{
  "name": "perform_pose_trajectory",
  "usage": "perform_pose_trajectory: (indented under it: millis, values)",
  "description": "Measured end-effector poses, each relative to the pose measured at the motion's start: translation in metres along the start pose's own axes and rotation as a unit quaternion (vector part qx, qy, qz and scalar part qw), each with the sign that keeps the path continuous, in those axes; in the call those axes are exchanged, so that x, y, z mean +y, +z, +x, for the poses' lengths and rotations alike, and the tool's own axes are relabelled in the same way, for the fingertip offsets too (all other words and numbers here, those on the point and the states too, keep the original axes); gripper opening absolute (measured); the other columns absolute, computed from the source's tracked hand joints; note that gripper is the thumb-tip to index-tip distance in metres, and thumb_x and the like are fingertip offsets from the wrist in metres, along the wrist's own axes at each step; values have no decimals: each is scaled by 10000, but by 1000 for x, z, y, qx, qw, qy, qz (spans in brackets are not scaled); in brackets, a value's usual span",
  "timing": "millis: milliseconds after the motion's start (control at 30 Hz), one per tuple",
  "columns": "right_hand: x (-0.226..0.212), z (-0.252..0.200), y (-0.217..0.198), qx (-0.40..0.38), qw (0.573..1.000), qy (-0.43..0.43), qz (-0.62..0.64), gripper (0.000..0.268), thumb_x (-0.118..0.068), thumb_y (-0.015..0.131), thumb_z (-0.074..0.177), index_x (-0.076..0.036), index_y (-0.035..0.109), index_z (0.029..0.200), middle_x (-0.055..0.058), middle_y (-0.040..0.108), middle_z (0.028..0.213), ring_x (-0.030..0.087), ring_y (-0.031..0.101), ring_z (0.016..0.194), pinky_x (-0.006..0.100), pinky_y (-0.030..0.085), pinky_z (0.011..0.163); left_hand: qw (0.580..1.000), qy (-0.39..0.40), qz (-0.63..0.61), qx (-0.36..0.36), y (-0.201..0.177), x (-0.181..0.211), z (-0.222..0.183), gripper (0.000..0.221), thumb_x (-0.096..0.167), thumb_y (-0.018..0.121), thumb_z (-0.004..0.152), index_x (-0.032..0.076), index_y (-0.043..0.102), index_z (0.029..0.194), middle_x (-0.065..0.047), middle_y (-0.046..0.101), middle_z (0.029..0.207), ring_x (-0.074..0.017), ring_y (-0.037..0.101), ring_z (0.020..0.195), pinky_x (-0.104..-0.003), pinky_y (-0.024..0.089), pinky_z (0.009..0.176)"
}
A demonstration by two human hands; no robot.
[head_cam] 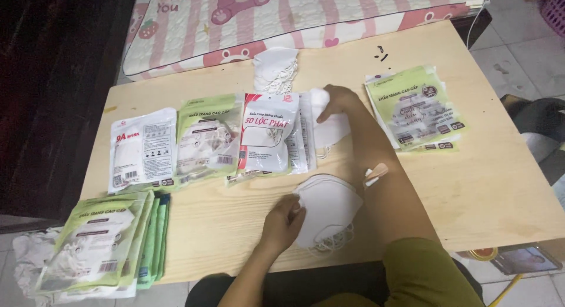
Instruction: Packaging face masks into individual plastic bags at a workstation
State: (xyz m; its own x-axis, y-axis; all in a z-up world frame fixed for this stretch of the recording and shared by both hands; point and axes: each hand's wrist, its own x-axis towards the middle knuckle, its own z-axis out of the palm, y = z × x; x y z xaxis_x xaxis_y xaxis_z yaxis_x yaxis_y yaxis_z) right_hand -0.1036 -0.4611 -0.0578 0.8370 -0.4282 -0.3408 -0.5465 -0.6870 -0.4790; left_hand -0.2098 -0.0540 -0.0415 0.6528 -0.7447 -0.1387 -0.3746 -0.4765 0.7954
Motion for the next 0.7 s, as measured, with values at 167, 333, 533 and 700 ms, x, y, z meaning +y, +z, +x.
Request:
perform_pose_trajectory:
  millis: [167,333,533,700]
  values:
    - [23,-23,16,41,992,46,111,908,-385,1012,493,-129,708,1310,197,696,1270,382,640,1226,481,516,1041,1000,0,8,9,3,-2,0,344,234,693,940,15,710,1204,-179,731,1141,-373,744,966,-428,637,731]
    - [74,-64,-3,23,987,36,155,785,-332,967,538,-99,742,1253,245,716,1214,422,664,1170,484,529,1013,999,-5,-29,16,4,0,-1,382,291,720,942,-6,710,1182,-184,723,1133,-358,759,904,-423,633,696]
    - [112,-115,-41,18,980,80,180,784,-237,990,525,-70,737,1248,298,711,1155,464,679,1100,516,562,880,1000,-14,-6,19,30,10,-6,669,399,840,809,-8,640,1299,-181,688,1178,-384,706,1073,-462,617,839]
    - [146,-107,-51,-39,992,67,95,811,-230,1016,472,-20,763,1212,350,724,1125,520,683,1072,547,565,875,998,28,-1,60,63,24,8,658,376,839,818,-52,626,1270,-219,668,1094,-442,682,1068,-506,597,850]
